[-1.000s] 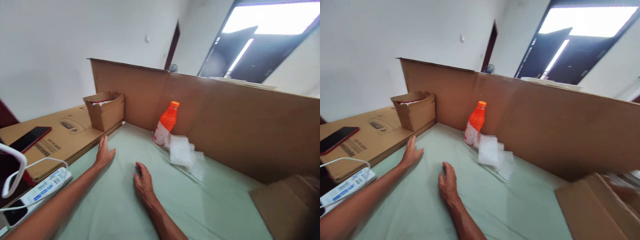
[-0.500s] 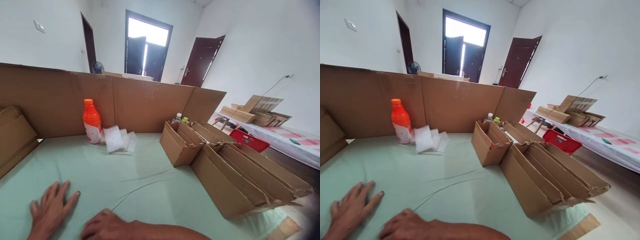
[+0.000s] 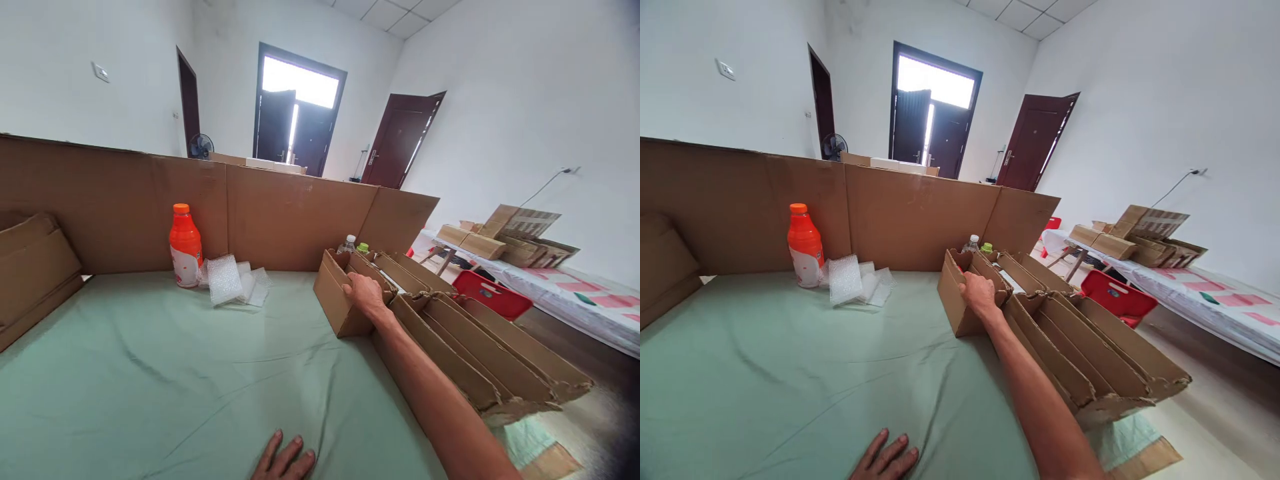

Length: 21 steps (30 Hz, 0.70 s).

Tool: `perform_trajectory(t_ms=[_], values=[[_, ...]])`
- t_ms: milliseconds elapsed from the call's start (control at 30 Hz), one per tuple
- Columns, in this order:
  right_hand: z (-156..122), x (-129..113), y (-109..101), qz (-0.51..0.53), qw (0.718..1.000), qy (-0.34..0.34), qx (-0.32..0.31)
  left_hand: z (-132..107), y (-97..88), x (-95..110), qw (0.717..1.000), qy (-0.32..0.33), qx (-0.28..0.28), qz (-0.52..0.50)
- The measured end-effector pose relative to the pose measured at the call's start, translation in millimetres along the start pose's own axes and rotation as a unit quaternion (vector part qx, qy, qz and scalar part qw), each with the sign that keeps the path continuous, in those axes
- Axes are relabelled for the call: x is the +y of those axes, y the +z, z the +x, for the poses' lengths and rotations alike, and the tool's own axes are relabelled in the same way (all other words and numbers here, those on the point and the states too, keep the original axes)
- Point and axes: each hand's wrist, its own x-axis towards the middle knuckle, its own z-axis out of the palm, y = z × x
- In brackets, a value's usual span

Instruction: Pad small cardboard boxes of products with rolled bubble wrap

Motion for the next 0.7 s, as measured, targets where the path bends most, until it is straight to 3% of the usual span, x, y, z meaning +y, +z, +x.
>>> perform_trajectory(t_ms=[100,233,300,367,433,500,533,600,700], values=[[-15,-3,2,0.024,0.997,-0.066,-0.03,-13,-20.4,-8,0.986,-0.073,-0.035,-0.143],[-68,-11,-10,0.088,0.979,-0.175,-0.049,-28,-92.0,-28,0.929,-0.315,0.05,-0.186],[-100,-13,-19,0.189,0.95,-0.245,-0.036,-25,-129.1,-30,0.896,-0.399,0.074,-0.182],[-127,-11,-23,0.329,0.902,-0.28,0.016,-19,-155.5,-28,0.868,-0.445,0.121,-0.182],[-147,-7,-16,0.454,0.858,-0.22,0.093,-15,-167.5,-23,0.847,-0.472,0.162,-0.183],[-162,-4,5,0.533,0.832,-0.087,0.127,-14,-167.0,-18,0.834,-0.487,0.179,-0.187],[-169,-4,19,0.557,0.823,-0.023,0.108,-15,-163.5,-16,0.83,-0.492,0.182,-0.192],[-183,-8,50,0.582,0.811,0.055,0.011,-20,-153.2,-11,0.821,-0.498,0.188,-0.206],[-202,-26,84,0.6,0.788,0.068,-0.124,-27,-138.5,-11,0.804,-0.515,0.202,-0.219]])
